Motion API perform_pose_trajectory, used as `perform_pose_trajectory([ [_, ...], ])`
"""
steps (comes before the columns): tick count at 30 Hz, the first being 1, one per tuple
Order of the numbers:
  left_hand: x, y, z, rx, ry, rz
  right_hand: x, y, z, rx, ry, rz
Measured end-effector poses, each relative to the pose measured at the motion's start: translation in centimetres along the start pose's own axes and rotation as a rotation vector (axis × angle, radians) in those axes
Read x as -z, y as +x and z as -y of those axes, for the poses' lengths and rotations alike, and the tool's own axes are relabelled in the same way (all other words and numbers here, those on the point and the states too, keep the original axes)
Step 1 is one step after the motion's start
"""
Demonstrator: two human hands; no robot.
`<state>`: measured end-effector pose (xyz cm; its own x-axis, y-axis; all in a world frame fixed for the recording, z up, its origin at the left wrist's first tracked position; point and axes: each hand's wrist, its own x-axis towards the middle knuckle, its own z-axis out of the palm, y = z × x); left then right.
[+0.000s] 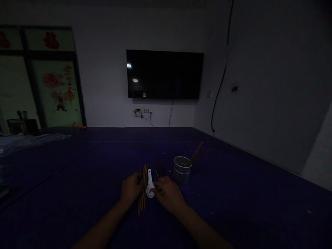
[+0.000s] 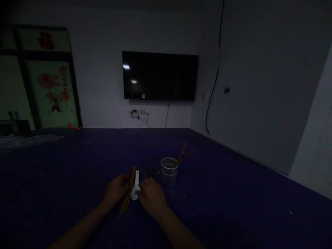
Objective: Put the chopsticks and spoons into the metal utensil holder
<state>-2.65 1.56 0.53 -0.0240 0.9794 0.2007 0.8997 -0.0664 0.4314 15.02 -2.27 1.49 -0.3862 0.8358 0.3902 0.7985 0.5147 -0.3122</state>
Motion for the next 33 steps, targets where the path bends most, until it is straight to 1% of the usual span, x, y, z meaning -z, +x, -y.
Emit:
perform_pose_trajectory([
  [5,-0.11,0.03,0.13,-0.017,-0.024,-0.019,-0.12,0.06,-0.38,-0.038,0.041,-0.018],
  [10,-0.05,-0.11,-0.08,-0.015,-0.022,-0.007,-0.31,-0.04,-0.48,-0.050,0.060,-0.042],
  [18,0.16,-0.20,-0.14,-0.014,-0.024,-0.025,-0.47,-0.01,-0.48,-0.053,0.058,0.000],
  [23,0.37,-0.13,-0.09,-0.002,0.043,-0.020,-0.52,-0.03,-0.41,-0.054,0.059,0.024],
  [26,0.47,-0.16,-0.10,-0.012,0.124,-0.020,-0.39,-0.05,-0.29,-0.049,0.063,0.034],
  [29,0.56,-0.21,-0.10,-0.031,0.201,-0.018,-0.28,-0.07,-0.18,-0.045,0.068,0.031],
  [33,0.75,-0.30,-0.12,-0.013,0.268,-0.003,-0.17,-0.11,-0.06,-0.041,0.075,0.026],
])
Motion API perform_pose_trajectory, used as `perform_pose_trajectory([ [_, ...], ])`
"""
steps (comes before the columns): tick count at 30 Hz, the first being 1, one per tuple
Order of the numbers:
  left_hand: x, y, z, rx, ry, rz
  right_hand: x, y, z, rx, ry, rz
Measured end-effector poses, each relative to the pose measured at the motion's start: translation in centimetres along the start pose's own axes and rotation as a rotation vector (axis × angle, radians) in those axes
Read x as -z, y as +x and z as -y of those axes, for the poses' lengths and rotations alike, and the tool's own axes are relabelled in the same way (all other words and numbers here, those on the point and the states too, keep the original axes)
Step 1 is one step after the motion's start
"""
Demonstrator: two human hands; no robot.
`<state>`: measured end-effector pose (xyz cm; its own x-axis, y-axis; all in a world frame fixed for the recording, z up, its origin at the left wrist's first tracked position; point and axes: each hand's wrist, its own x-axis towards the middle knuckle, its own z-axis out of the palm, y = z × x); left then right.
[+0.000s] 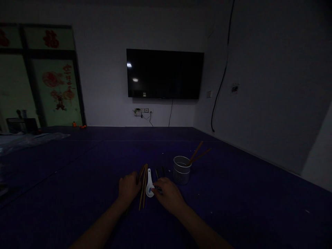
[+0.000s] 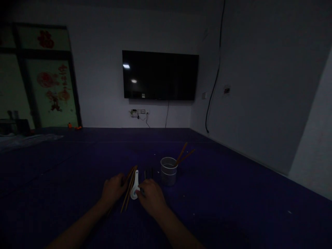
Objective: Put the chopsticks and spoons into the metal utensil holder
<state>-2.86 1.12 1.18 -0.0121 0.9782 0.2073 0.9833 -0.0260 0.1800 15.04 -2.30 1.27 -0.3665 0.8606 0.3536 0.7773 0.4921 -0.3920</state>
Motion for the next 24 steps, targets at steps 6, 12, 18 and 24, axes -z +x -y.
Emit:
perform_pose_trajectory([
  [6,0.29,-0.10,0.15,-0.022,0.073,0.010,0.09,-0.06,0.22,-0.004,0.004,0.019],
  [12,0.30,0.08,0.43,-0.050,0.094,0.027,-0.13,-0.06,0.06,0.031,-0.006,0.035],
  [18,0.53,0.00,0.41,-0.068,0.129,0.035,-0.27,-0.08,0.02,0.032,-0.009,0.055],
  [24,0.35,0.11,0.52,-0.086,0.115,0.035,-0.13,-0.21,0.18,0.055,-0.001,0.057],
])
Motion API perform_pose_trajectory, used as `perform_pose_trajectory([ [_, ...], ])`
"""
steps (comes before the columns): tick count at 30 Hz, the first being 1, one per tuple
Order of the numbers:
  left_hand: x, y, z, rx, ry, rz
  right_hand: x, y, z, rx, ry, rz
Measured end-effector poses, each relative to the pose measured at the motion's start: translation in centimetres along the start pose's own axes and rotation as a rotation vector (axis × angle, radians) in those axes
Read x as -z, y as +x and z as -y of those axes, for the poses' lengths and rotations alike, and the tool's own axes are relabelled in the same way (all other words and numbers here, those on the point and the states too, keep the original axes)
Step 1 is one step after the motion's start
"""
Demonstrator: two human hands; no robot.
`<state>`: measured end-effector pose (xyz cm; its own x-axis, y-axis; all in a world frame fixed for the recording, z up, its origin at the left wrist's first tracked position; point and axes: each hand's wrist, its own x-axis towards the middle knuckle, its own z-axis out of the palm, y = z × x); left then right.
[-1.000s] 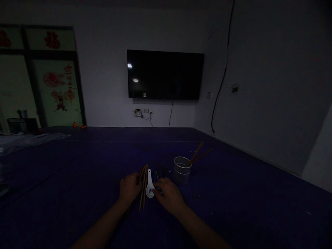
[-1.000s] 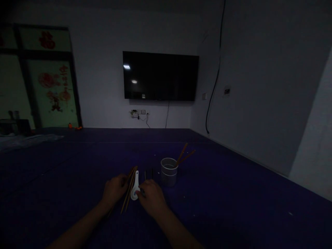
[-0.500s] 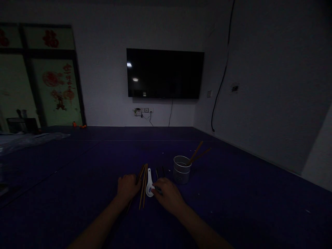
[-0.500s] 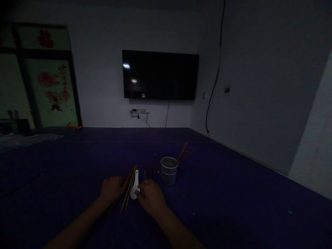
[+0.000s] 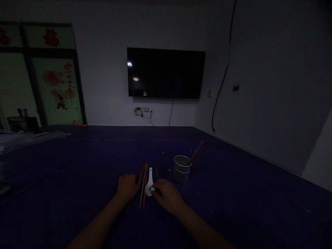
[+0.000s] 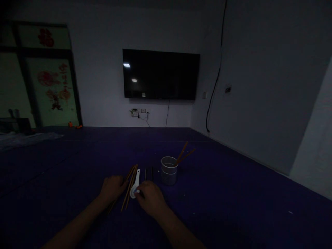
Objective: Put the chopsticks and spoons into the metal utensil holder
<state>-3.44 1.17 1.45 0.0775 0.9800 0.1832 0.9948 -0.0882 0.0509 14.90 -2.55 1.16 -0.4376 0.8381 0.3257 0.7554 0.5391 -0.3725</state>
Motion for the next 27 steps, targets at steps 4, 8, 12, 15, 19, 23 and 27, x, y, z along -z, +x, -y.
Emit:
perform_pose_trajectory([
  [4,-0.28,0.11,0.07,0.012,-0.018,-0.003,-0.09,-0.03,-0.09,-0.009,0.001,0.018],
  [8,-0.25,0.10,0.00,0.016,-0.007,-0.003,-0.22,0.04,-0.23,0.003,0.008,0.013],
  [12,-0.08,0.05,-0.09,0.000,0.010,0.003,-0.16,0.05,-0.19,-0.005,0.008,0.026],
  [15,-0.04,0.01,-0.10,-0.011,0.027,0.001,-0.10,0.01,-0.11,-0.001,0.006,0.023],
  [19,-0.03,0.02,-0.06,-0.016,0.036,-0.004,-0.11,0.02,-0.05,-0.013,-0.006,0.036],
  [23,0.01,0.10,-0.05,-0.003,0.012,0.009,-0.09,0.04,-0.02,-0.009,0.006,0.030],
  [27,0.01,0.14,-0.02,-0.009,0.035,0.004,-0.18,0.02,-0.03,0.006,0.012,0.019],
])
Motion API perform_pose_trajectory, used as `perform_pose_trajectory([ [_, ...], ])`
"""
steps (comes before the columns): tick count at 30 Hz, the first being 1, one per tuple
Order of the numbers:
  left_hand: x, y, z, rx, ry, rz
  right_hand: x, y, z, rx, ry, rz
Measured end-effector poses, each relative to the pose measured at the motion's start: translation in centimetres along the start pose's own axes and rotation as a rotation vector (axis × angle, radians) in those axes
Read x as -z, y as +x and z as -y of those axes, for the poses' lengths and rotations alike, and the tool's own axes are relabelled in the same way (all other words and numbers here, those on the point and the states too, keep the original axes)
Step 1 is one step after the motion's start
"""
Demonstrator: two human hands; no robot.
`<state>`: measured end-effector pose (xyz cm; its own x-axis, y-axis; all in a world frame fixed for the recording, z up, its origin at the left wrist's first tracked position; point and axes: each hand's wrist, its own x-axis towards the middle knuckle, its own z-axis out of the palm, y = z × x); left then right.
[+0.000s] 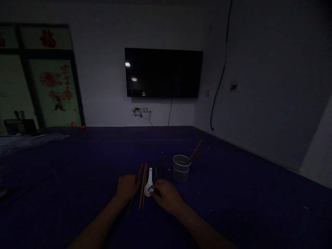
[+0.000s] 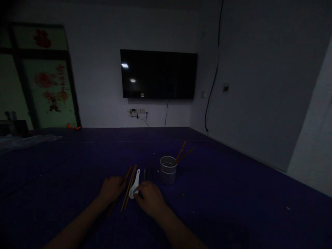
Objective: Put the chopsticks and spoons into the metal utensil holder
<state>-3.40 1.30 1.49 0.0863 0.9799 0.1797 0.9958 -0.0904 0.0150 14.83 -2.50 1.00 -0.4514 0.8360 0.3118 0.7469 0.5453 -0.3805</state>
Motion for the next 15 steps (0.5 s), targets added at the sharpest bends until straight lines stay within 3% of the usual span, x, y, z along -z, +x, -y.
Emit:
perform_pose_trajectory([
  [15,0.01,0.00,0.10,-0.014,0.004,0.010,-0.10,0.05,0.05,-0.015,-0.011,0.027],
])
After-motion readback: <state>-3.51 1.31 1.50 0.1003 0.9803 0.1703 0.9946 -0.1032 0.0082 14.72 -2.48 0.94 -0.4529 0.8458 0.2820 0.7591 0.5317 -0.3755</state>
